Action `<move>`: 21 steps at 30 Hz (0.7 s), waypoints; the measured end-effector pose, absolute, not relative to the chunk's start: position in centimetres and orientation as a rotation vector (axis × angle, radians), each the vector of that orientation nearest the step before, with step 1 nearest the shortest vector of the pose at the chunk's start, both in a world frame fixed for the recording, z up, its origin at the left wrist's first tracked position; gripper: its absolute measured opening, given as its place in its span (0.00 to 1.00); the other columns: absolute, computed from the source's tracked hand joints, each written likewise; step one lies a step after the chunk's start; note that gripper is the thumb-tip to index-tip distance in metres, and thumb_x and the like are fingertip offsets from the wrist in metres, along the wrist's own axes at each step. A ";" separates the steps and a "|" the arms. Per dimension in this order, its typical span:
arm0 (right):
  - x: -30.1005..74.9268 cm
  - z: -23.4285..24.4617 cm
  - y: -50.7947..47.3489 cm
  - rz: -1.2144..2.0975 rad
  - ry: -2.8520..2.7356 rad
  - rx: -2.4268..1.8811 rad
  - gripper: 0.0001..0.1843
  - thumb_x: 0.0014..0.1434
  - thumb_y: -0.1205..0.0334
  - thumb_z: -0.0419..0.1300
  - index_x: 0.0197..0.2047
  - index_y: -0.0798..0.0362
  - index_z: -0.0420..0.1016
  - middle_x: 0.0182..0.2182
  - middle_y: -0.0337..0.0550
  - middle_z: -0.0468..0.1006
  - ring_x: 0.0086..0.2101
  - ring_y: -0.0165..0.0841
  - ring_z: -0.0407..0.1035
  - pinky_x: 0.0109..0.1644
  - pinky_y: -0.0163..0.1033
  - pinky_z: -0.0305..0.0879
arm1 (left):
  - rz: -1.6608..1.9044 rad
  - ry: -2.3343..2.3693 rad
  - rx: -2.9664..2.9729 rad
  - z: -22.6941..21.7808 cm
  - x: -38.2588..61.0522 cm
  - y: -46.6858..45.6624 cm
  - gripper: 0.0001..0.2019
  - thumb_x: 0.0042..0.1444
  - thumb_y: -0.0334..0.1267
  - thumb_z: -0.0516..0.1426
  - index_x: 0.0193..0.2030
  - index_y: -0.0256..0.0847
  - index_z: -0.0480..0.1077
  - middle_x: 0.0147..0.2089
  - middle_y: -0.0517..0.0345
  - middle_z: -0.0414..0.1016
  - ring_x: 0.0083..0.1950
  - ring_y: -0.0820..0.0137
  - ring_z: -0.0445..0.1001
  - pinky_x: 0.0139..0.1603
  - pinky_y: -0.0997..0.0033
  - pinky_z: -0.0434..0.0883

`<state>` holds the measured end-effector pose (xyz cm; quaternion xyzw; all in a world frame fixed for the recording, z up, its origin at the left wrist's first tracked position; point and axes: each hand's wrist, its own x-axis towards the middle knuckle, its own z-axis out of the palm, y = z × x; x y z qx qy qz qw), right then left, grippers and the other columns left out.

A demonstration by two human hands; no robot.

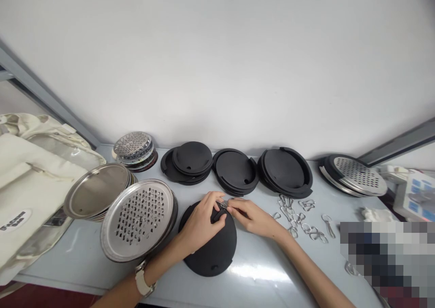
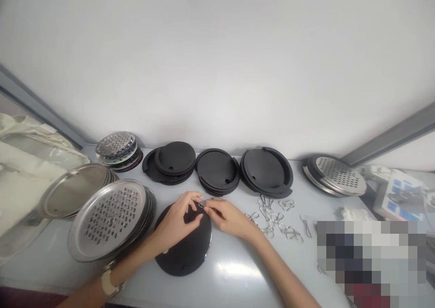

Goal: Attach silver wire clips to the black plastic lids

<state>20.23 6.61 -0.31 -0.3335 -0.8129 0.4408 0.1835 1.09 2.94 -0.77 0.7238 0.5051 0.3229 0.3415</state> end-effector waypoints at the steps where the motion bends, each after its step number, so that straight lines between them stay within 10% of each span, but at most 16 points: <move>1: 20.2 -0.3 6.6 1.232 -2.294 -0.942 0.15 0.68 0.61 0.45 0.28 0.52 0.56 0.24 0.34 0.58 0.27 0.29 0.56 0.33 0.34 0.53 | 0.838 1.311 1.881 -0.8 1.1 2.9 0.22 0.52 0.26 0.56 0.53 0.47 0.60 0.47 0.60 0.69 0.42 0.71 0.69 0.47 0.67 0.68; 21: 20.0 -0.9 6.3 1.172 -2.257 -0.994 0.14 0.64 0.66 0.49 0.26 0.52 0.52 0.24 0.33 0.57 0.25 0.27 0.53 0.29 0.33 0.50 | 0.868 1.271 1.904 -0.5 1.2 2.9 0.16 0.56 0.27 0.55 0.49 0.46 0.63 0.46 0.59 0.70 0.42 0.70 0.69 0.47 0.69 0.68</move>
